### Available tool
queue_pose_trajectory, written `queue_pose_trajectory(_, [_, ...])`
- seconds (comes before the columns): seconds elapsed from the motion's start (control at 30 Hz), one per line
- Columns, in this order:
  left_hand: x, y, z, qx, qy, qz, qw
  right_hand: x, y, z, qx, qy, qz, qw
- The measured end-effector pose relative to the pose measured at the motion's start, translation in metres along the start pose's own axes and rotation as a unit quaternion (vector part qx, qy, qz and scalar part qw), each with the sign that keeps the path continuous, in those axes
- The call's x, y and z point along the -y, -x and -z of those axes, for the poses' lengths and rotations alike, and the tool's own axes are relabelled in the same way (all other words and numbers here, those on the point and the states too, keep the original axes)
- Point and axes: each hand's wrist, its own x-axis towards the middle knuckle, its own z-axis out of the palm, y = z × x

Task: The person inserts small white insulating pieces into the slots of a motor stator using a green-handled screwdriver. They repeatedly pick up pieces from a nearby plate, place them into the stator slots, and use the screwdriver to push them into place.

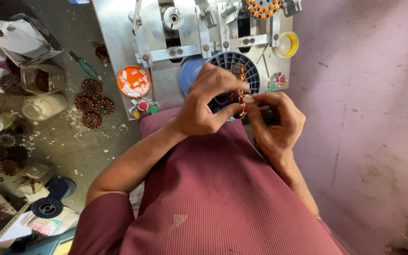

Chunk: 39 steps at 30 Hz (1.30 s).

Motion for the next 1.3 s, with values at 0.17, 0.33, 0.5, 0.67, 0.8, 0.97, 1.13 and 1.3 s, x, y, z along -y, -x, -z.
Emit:
queue_pose_trajectory(0.17, [0.035, -0.01, 0.01, 0.076, 0.177, 0.032, 0.981, 0.0, 0.001, -0.004, -0.004, 0.051, 0.006, 0.999])
queue_pose_trajectory(0.33, [0.061, -0.017, 0.011, 0.164, 0.257, 0.011, 0.952, 0.001, 0.003, -0.009, -0.008, 0.082, 0.003, 0.997])
queue_pose_trajectory(0.5, [0.065, -0.015, 0.01, 0.156, 0.241, 0.008, 0.958, -0.001, 0.005, -0.011, -0.004, 0.105, 0.015, 0.994])
queue_pose_trajectory(0.67, [0.065, -0.015, 0.009, 0.141, 0.214, -0.014, 0.967, -0.002, 0.009, -0.012, -0.019, 0.152, 0.041, 0.987])
queue_pose_trajectory(0.8, [0.067, -0.014, 0.008, 0.132, 0.203, -0.036, 0.97, -0.003, 0.012, -0.016, -0.034, 0.185, 0.062, 0.98])
queue_pose_trajectory(0.97, [0.069, -0.014, 0.005, 0.126, 0.204, -0.043, 0.97, -0.005, 0.012, -0.015, -0.029, 0.176, 0.068, 0.982])
queue_pose_trajectory(1.13, [0.067, -0.014, 0.006, 0.128, 0.203, -0.046, 0.97, -0.004, 0.01, -0.014, -0.011, 0.177, 0.081, 0.981])
queue_pose_trajectory(1.3, [0.066, -0.015, 0.01, 0.135, 0.194, -0.061, 0.97, 0.004, 0.002, -0.01, 0.03, 0.2, 0.098, 0.975])
